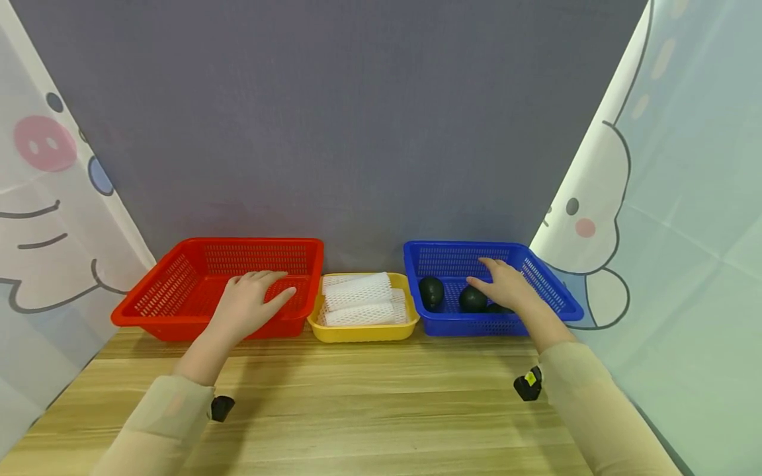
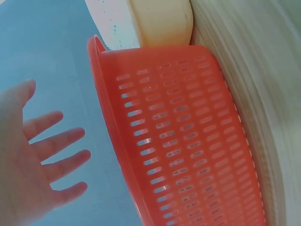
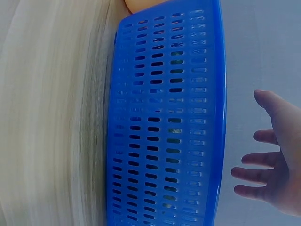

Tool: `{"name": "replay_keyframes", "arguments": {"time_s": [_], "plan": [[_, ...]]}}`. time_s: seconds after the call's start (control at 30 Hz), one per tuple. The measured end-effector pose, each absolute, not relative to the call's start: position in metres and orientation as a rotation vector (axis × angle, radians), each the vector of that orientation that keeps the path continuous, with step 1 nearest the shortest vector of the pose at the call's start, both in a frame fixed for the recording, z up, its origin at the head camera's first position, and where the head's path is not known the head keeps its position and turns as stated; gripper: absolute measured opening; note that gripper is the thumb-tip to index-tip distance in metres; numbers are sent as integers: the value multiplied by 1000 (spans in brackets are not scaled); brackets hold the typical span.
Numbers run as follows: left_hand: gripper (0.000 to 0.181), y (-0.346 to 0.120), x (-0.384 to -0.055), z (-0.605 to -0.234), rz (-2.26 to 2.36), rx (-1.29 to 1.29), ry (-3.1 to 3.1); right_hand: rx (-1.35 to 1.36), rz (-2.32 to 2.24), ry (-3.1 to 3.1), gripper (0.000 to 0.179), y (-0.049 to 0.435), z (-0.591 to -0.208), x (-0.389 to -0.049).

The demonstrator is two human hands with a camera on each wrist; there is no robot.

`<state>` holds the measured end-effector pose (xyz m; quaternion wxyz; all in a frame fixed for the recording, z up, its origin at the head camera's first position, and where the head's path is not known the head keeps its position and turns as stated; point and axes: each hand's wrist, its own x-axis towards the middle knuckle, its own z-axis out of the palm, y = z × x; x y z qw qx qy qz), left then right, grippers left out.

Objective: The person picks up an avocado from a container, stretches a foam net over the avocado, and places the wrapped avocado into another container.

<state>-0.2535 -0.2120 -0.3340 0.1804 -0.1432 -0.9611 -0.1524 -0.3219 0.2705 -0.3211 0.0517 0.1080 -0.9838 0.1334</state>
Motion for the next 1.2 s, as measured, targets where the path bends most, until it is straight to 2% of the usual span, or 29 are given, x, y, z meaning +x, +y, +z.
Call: {"name": "replay_keyframes", "arguments": {"time_s": [0.6, 1.2], "plan": [[42, -208, -247, -353, -565, -465, -2568, 316, 461, -2975, 68, 274, -333, -336], [37, -208, -246, -368, -616, -510, -2490, 231, 512, -3062, 72, 268, -347, -351]]}}
